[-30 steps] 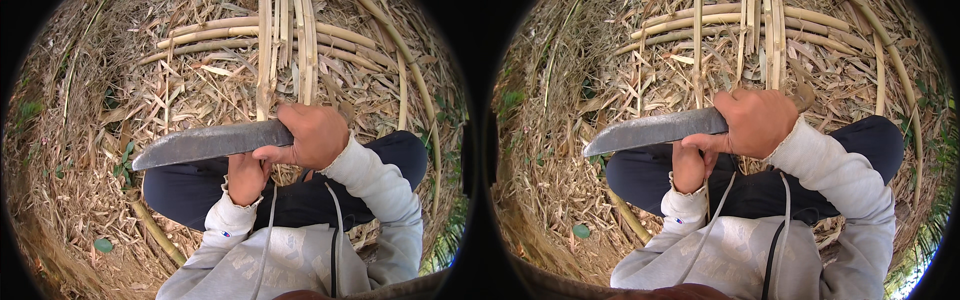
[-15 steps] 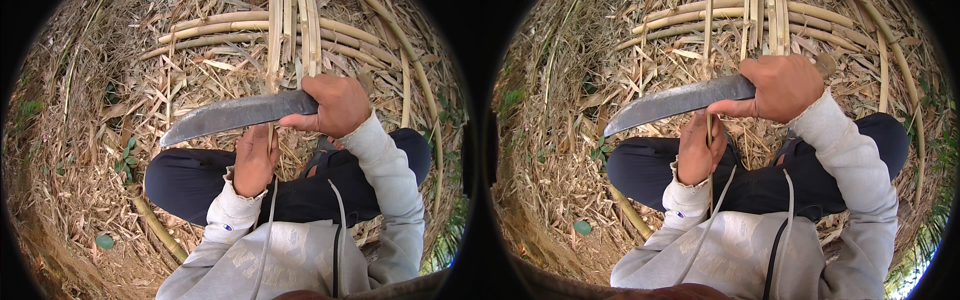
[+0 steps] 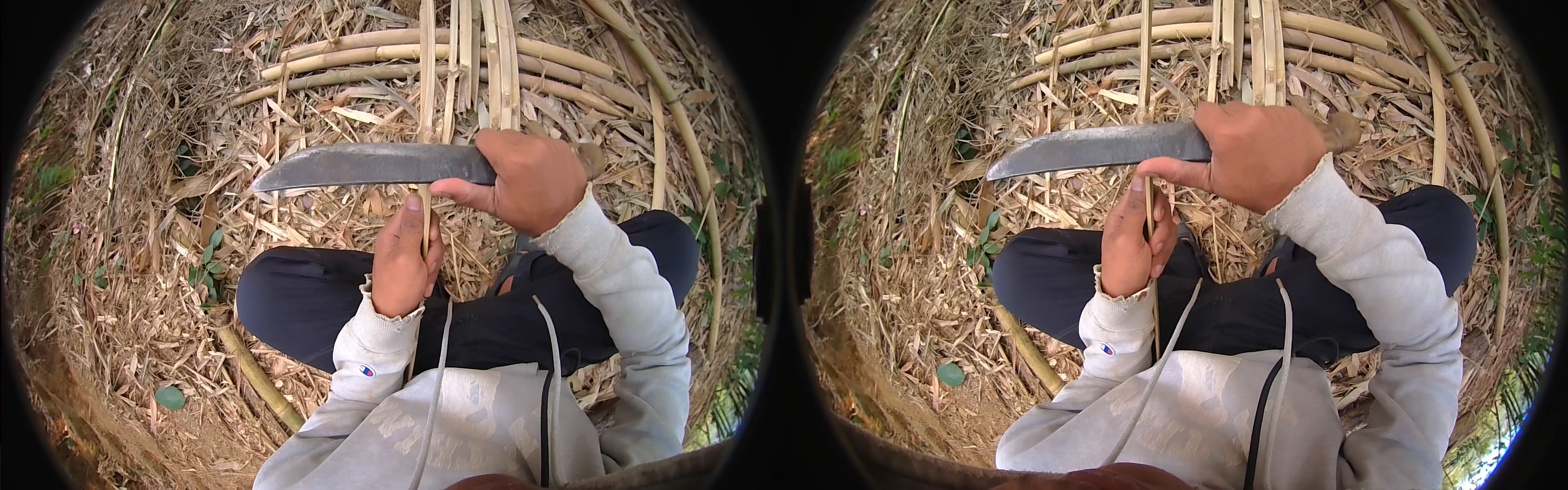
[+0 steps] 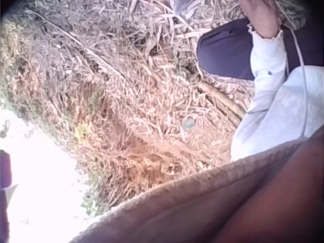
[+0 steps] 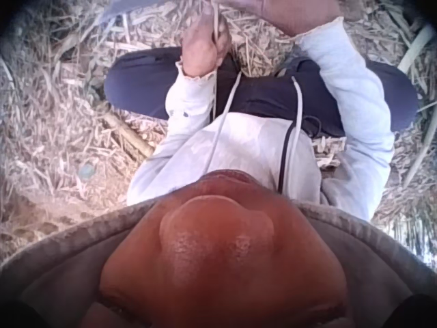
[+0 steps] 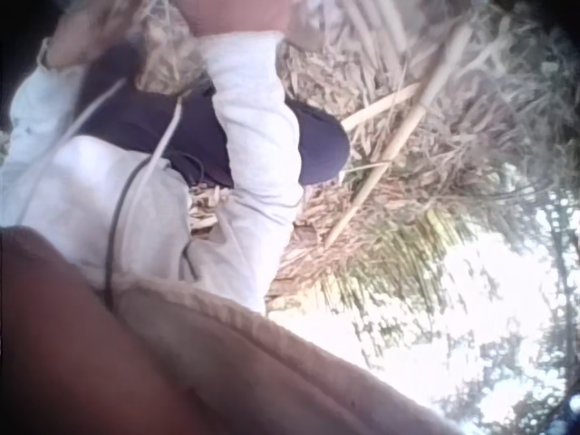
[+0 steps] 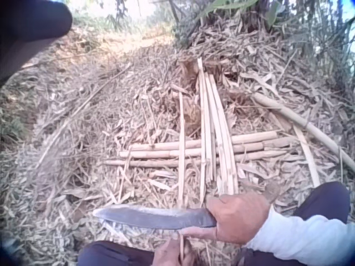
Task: The person peels and scrapes bamboo stalks using a large blade, handling individual strips and removing the outer layer.
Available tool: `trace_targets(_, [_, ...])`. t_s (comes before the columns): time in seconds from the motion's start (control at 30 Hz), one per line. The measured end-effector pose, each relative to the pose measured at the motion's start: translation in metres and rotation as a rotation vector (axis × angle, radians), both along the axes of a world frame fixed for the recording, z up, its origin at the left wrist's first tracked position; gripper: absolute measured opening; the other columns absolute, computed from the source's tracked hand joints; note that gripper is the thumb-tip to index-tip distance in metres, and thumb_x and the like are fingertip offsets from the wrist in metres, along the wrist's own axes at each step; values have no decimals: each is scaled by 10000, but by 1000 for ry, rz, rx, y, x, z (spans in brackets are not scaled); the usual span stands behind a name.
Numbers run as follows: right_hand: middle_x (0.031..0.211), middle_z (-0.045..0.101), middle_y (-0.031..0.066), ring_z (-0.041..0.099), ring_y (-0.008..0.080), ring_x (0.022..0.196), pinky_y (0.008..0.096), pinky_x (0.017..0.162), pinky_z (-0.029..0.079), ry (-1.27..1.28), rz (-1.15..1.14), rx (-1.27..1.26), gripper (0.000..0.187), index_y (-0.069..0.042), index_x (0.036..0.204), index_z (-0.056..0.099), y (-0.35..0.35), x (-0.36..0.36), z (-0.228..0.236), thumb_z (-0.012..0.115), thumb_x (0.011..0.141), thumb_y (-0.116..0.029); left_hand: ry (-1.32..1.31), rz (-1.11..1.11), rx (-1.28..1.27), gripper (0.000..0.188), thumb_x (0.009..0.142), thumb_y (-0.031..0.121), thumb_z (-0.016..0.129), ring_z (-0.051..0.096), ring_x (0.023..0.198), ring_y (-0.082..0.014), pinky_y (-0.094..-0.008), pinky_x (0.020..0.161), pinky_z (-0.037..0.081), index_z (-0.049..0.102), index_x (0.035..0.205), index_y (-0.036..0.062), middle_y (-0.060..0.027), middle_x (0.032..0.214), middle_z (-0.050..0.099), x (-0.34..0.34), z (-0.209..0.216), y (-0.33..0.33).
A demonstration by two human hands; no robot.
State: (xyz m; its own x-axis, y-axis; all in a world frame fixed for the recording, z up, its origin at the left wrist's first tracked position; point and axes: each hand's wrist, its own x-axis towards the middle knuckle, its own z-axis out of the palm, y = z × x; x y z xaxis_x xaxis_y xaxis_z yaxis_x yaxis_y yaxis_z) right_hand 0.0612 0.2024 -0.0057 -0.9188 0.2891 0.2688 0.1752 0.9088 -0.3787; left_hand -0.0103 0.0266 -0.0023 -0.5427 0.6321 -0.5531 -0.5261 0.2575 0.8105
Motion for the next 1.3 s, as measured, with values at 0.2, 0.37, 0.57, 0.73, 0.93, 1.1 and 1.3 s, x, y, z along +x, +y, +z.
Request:
trace_targets(0.2, [566,544,106,592,297,490,381,460,476,-12,-17,-15,671,-55,645,532,11,-4,0,579,774,-712,202,45,-93,405,1047,364,348,340,358,-66,-229,326,261,518,881,37,-3,520,424,6,-2,-6])
trace_targets(0.37, [576,547,114,599,315,516,412,484,475,-63,89,-227,636,-68,661,549,-20,4,-6,593,779,-691,276,121,-135,367,1051,314,364,347,407,-43,-211,379,283,529,895,26,29,580,429,14,-1,-6])
trace_targets(0.57, [554,542,114,593,279,498,388,466,470,-31,-11,-126,664,-78,639,512,5,-6,-17,579,763,-726,284,96,-145,342,1041,305,402,379,403,-50,-223,377,292,538,893,28,7,547,448,9,-2,2])
trace_targets(0.73, [539,535,112,596,280,500,387,475,474,22,144,-6,654,-72,633,504,-8,-6,-8,554,800,-702,306,99,-59,345,1045,286,387,370,392,-60,-230,377,288,524,860,29,3,554,456,9,-9,-13])
trace_targets(0.93, [571,541,112,581,300,489,397,467,473,1,133,-190,657,-58,666,514,-23,-2,-10,550,811,-698,284,108,-54,374,1052,307,357,352,378,-61,-226,360,284,530,864,33,5,550,436,6,-9,-11])
trace_targets(1.1, [541,504,102,589,268,477,381,452,476,63,-47,53,692,-65,640,496,7,-14,-14,588,742,-743,177,49,-28,372,1048,344,359,336,377,-56,-222,347,267,502,862,56,15,544,430,0,-4,-11])
trace_targets(1.3, [549,581,109,624,262,459,375,410,491,67,40,38,699,-61,619,554,-8,-14,-7,576,756,-747,163,35,-23,345,1047,313,353,362,390,-63,-222,367,297,534,917,49,12,565,444,-2,-6,-26])
